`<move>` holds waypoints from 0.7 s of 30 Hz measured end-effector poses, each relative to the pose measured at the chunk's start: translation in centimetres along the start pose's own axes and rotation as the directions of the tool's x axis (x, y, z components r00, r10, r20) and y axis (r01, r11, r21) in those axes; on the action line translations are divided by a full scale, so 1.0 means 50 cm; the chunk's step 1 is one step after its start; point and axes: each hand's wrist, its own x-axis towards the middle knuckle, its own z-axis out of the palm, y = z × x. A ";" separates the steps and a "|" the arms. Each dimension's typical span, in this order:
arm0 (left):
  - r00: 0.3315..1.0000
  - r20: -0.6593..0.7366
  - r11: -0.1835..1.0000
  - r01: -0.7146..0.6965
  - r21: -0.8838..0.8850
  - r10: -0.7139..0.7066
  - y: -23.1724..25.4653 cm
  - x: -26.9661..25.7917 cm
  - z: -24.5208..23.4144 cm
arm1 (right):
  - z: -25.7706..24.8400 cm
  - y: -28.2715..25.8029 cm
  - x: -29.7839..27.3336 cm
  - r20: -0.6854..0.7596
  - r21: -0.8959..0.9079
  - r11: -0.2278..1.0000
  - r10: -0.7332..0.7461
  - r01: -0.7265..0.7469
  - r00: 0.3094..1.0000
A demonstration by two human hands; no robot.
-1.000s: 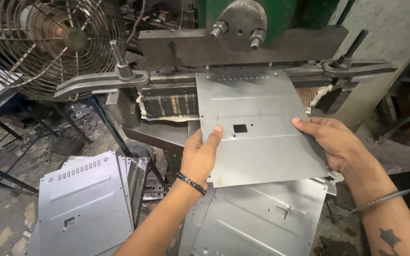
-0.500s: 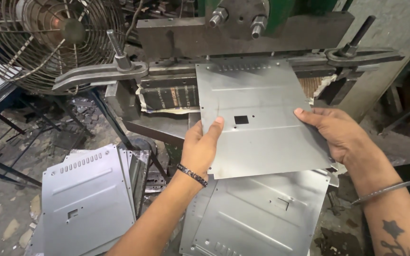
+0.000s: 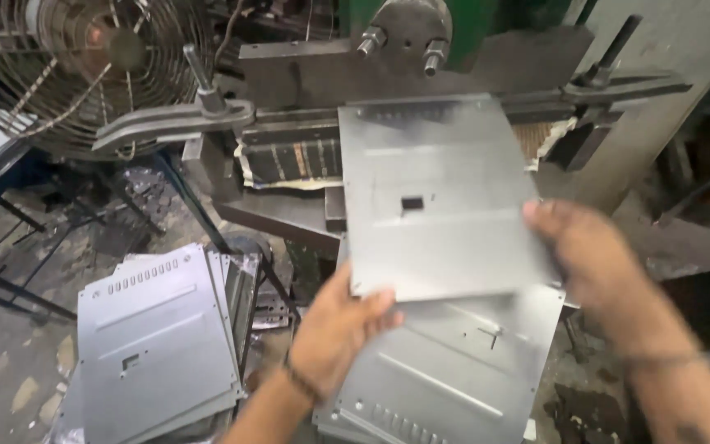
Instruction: The recorder is picking up, inspecting, flipping, and stacking metal plates at a factory workstation.
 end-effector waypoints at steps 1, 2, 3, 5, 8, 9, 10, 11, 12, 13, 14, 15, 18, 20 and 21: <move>0.990 -0.133 0.998 0.045 -0.043 -0.050 -0.006 -0.026 -0.005 | 0.019 0.041 -0.033 -0.063 -0.139 0.989 0.043 -0.051 0.997; 0.960 -0.260 0.992 0.083 -0.091 -0.104 -0.013 -0.052 -0.010 | 0.038 0.083 -0.065 -0.132 -0.271 0.957 0.075 -0.109 0.988; 0.961 -0.255 0.992 0.084 -0.093 -0.105 -0.006 -0.053 -0.050 | 0.037 0.151 -0.095 -0.138 -0.271 0.956 0.073 -0.108 0.988; 0.888 -0.421 0.977 -0.122 0.172 0.185 0.006 -0.061 -0.130 | 0.037 0.288 -0.157 0.460 -0.340 0.940 0.200 -0.036 0.865; 0.802 -0.563 0.934 0.016 0.358 0.202 0.126 -0.054 -0.138 | 0.104 0.189 -0.261 0.377 -0.596 0.584 -0.403 0.551 0.834; 0.804 -0.559 0.932 0.014 0.361 0.204 0.166 -0.052 -0.123 | 0.112 0.114 -0.280 0.374 -0.595 0.585 -0.406 0.551 0.834; 0.900 -0.332 0.745 0.012 0.667 0.283 0.206 -0.050 -0.107 | 0.118 0.040 -0.301 0.304 -0.696 0.265 -0.733 0.667 0.609; 0.960 -0.084 0.470 -0.054 0.881 0.267 0.242 -0.051 -0.090 | 0.121 -0.034 -0.325 0.288 -0.789 -0.074 -0.922 0.610 0.260; 0.961 -0.082 0.471 -0.054 0.880 0.265 0.258 -0.048 -0.064 | 0.110 -0.011 -0.309 0.288 -0.790 -0.074 -0.921 0.608 0.262; 0.975 0.149 0.447 -0.209 0.870 0.167 0.278 -0.038 -0.036 | 0.098 0.008 -0.288 0.351 -0.669 0.060 -0.853 0.740 0.386; 0.927 0.370 0.438 -0.356 0.825 0.057 0.299 -0.029 -0.009 | 0.086 0.026 -0.267 0.434 -0.530 0.215 -0.762 0.820 0.481; 0.926 0.373 0.437 -0.360 0.824 0.058 0.307 -0.026 0.036 | 0.108 0.019 -0.270 0.432 -0.532 0.214 -0.764 0.819 0.480; 0.990 0.028 -0.043 -0.034 0.998 -0.137 0.289 0.001 0.095 | 0.148 0.051 -0.241 0.264 -0.809 0.552 0.034 0.202 0.964; 0.527 0.673 -0.634 -0.292 0.717 0.519 0.222 0.038 0.033 | 0.138 0.141 -0.171 0.158 -0.008 0.976 -0.213 0.217 0.964; 0.529 0.670 -0.636 -0.283 0.718 0.522 0.190 0.050 0.010 | 0.131 0.130 -0.150 0.167 -0.008 0.976 -0.216 0.220 0.962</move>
